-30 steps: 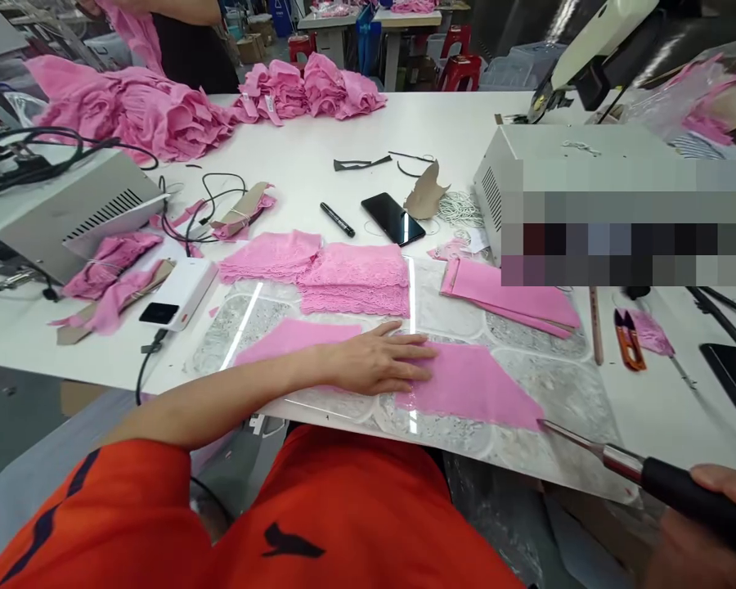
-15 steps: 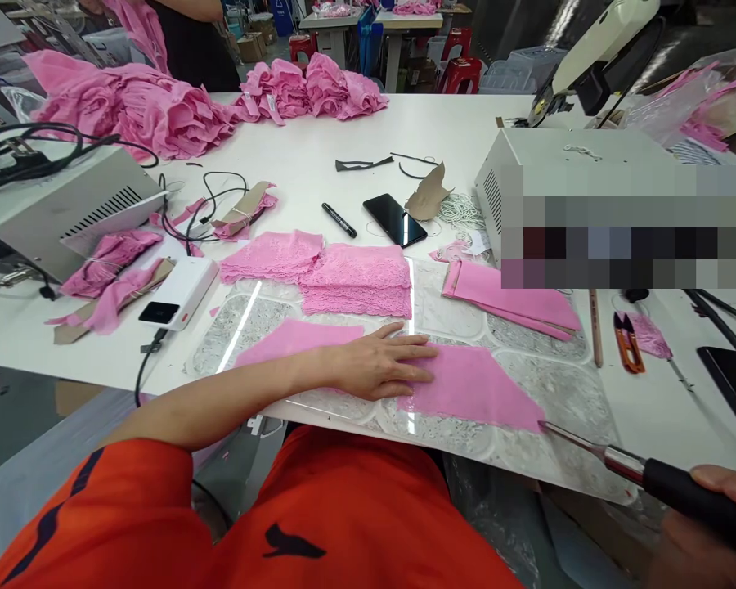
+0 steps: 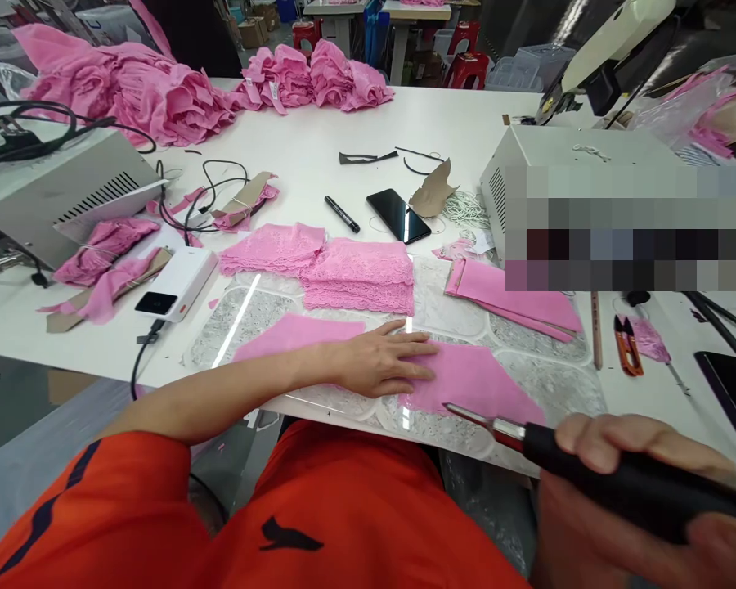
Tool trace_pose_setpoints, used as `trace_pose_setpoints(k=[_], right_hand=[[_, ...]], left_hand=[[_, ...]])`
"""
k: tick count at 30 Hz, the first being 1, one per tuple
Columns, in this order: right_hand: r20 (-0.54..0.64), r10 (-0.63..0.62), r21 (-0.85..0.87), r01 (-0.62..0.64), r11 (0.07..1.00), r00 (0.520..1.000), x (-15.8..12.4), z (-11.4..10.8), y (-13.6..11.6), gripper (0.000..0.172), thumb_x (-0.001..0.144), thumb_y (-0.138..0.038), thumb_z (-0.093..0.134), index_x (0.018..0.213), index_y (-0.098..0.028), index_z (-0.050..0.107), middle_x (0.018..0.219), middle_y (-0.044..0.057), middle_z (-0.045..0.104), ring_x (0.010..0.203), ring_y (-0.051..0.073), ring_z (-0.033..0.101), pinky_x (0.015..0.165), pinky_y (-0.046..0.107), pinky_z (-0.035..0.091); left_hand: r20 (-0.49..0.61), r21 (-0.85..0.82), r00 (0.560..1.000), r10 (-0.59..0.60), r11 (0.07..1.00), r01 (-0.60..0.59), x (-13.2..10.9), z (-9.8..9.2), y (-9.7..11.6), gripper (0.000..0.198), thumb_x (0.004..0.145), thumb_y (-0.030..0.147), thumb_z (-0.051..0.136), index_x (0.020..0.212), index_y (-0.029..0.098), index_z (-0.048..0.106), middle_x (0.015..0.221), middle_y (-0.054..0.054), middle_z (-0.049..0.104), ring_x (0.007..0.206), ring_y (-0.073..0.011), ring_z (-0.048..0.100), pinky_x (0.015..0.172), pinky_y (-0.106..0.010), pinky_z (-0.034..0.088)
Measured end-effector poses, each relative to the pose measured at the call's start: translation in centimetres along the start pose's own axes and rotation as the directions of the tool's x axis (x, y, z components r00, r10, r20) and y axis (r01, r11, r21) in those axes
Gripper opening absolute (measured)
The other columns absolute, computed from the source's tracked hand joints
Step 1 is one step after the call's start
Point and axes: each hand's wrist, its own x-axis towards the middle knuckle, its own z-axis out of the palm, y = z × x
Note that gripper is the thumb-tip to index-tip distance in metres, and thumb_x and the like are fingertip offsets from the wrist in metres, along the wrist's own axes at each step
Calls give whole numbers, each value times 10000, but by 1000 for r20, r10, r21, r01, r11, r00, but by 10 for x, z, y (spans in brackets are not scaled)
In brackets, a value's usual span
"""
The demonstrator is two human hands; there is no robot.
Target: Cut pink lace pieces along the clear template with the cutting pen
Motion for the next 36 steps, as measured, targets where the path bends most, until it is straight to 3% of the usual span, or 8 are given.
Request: trace_pose_setpoints(k=[3,6,18,30,36], right_hand=[[142,-13,81,2,997,990,-5,35,11,217,716,-350,612,829,-175,674,732,2,607,478,109,459,449,314,421],[209,86,74,-104,992,974,-10,47,15,203,756,-354,640,869,-188,667,763,-1,611,512,115,508,488,317,452],[237,128,45,-143,989,963,-15,49,18,197,774,-358,650,878,-191,661,781,0,618,534,120,545,519,325,478],[286,106,56,-127,990,952,-13,49,19,173,782,-334,639,861,-182,665,786,3,634,540,121,555,513,319,485],[214,100,64,-116,991,972,-12,46,20,229,738,-373,636,868,-190,683,772,5,611,507,114,479,488,317,443]], left_hand=[[-26,0,1000,7,1000,-7,0,3,0,381,1007,336,463,1317,170,610,1505,-155,445,1429,-311,373,1196,-562,192],[-54,0,998,15,1000,-15,0,6,-1,372,995,335,489,1302,173,623,1488,-158,467,1416,-316,394,1199,-564,186],[-8,10,1000,-25,1000,25,1,2,1,371,989,361,499,1314,225,616,1502,-121,459,1418,-278,392,1221,-510,138],[-27,38,1000,-8,999,9,1,5,1,374,990,368,499,1304,212,627,1492,-131,470,1411,-302,397,1203,-535,193],[-26,1,999,-39,999,39,2,-13,4,389,1000,361,493,1333,193,601,1513,-131,441,1440,-294,358,1188,-514,252]])
